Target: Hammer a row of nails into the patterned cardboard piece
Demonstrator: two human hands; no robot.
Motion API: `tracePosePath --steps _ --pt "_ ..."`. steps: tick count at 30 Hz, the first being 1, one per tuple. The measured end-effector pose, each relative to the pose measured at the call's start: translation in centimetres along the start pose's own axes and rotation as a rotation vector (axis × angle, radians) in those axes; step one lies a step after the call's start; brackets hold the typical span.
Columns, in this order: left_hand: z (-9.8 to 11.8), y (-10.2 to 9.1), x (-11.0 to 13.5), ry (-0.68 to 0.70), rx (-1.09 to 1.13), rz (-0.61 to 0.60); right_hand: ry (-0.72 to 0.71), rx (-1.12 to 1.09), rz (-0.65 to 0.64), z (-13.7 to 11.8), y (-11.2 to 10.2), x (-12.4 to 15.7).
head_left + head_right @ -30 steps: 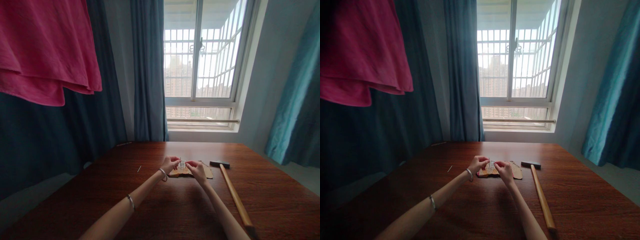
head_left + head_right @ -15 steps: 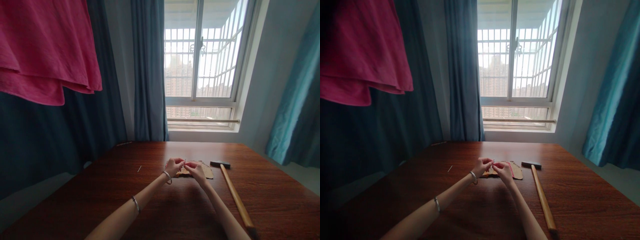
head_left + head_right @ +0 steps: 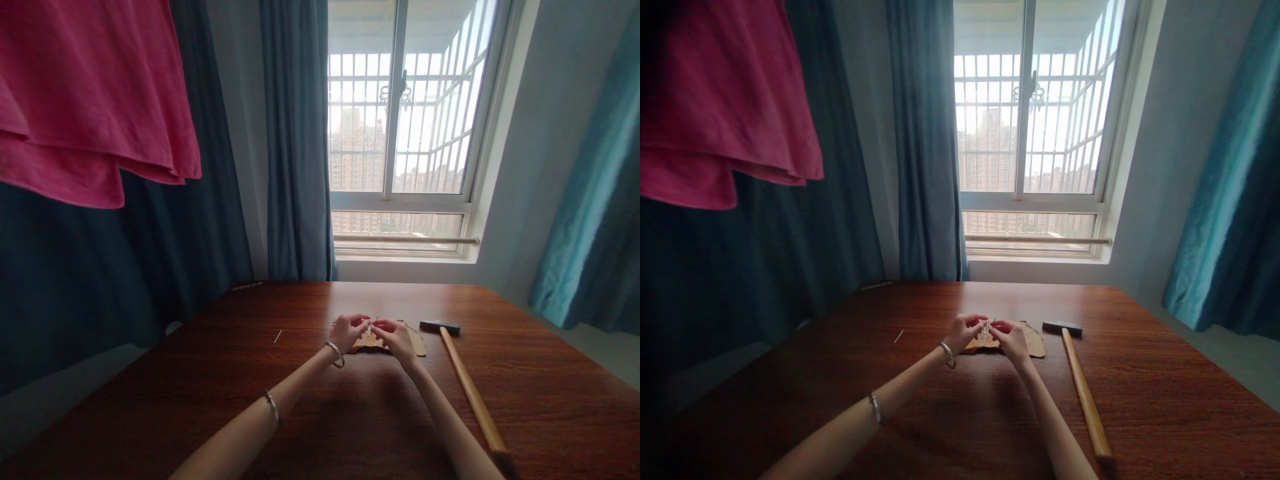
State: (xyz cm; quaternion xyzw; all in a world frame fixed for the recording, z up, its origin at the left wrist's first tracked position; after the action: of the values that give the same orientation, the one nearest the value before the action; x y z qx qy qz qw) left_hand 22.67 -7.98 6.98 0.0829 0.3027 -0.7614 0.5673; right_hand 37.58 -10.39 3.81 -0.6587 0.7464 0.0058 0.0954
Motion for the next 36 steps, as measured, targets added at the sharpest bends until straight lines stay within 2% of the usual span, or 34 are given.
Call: tracePosePath --steps 4,7,9,14,18,22,30,36 --pt "-0.4 -2.3 -1.1 0.000 0.071 0.174 0.019 0.065 0.123 1.7 -1.8 -1.1" --pt "-2.4 -3.8 -2.1 -0.062 0.155 0.297 0.008 0.109 0.175 2.7 -2.9 -1.6" --pt "-3.8 -4.4 -2.8 -0.094 0.168 0.312 -0.021 0.142 0.190 3.0 -3.2 -1.7" --pt "-5.7 -3.8 -4.8 -0.156 0.070 0.123 -0.108 0.222 0.205 3.3 -3.2 -1.8" --pt "-5.4 -3.2 -5.5 -0.081 -0.087 0.021 -0.190 0.300 0.247 3.6 -3.2 -2.1" --pt "-4.8 -2.8 -5.7 0.007 -0.108 -0.032 -0.257 0.349 0.299 3.4 -3.4 -2.6" --pt "-5.1 -2.4 -6.2 -0.030 -0.014 -0.107 -0.327 0.376 0.224 2.7 -1.2 -3.6" --pt "-5.0 -1.9 -5.8 -0.014 -0.104 -0.141 -0.330 0.344 0.207 3.0 -0.9 -3.4"
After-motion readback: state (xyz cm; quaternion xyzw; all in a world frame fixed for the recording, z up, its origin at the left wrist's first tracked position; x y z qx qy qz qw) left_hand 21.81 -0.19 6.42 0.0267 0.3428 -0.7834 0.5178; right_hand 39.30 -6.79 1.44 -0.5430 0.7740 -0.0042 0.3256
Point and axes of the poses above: each hand's wrist, its own x-axis away from the middle knuckle, its own y-axis out of the palm, z = x × y, the point moved 5 cm from there along -x, towards the middle knuckle, and after that the axes turned 6 degrees about y, right-handed, at the moved point
